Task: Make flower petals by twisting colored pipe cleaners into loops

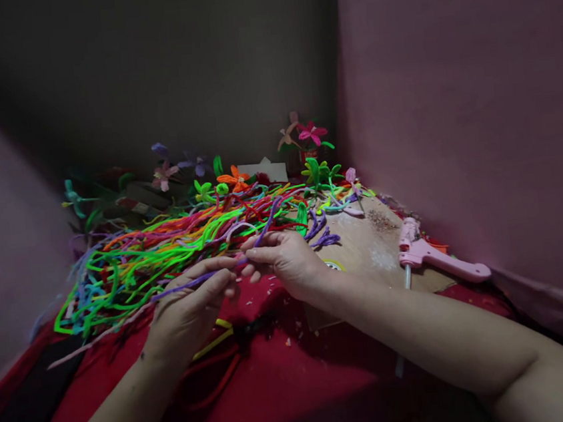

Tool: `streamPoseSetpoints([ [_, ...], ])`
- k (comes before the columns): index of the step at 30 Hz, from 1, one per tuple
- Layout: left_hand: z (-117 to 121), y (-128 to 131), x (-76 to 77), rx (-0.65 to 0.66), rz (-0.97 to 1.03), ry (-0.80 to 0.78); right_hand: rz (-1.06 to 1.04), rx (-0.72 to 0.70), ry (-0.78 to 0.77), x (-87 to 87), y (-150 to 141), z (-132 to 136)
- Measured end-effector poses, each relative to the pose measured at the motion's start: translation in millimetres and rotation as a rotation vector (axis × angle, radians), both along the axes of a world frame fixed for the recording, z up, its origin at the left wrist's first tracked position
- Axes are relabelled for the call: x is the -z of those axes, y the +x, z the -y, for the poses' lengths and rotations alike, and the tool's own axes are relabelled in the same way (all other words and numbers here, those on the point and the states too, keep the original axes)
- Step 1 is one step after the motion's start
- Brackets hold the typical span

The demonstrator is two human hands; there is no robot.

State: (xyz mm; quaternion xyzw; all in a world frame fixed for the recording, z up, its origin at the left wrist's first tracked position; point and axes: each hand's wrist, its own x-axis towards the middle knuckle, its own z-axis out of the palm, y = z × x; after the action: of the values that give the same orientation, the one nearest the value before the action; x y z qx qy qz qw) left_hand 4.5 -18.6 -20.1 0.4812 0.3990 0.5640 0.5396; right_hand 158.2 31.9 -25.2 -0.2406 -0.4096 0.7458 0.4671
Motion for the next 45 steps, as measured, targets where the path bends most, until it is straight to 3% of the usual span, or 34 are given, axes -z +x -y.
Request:
streamPoseSetpoints([
  [6,0,-1,0.6,-0.061,-0.144,0.032,0.199,-0.004,0.057,-1.9,1,4],
  [13,4,3,-4.6,-0.165,-0.276,-0.004,0.697,-0.220,0.184,-7.2,0,12],
  [21,3,4,-1.0,-0.090,-0.375,-0.126,1.058,-0.272,0.447,-4.1,2,15],
  [27,2,4,4.1,0.010,-0.436,-0.085,1.205,-0.236,0.679,-11.8,2,18],
  [30,2,4,2.2,0.010,-0.389,-0.084,1.091,-0.296,0.532,-10.4,2,17],
  [34,2,1,-2.5,-0.069,-0.263,-0.062,0.420,-0.473,0.098,0.0,2,11],
  [37,2,-3,-5.0,-0.095,-0.196,-0.042,0.115,-0.485,-0.011,7.6,2,6],
  [42,3,-2,-8.8,-0.094,-0.298,-0.065,0.195,-0.500,-0.016,7.4,2,6],
  [45,5,-1,-10.5,-0.056,-0.345,-0.063,0.315,-0.589,-0.022,2.3,5,9],
])
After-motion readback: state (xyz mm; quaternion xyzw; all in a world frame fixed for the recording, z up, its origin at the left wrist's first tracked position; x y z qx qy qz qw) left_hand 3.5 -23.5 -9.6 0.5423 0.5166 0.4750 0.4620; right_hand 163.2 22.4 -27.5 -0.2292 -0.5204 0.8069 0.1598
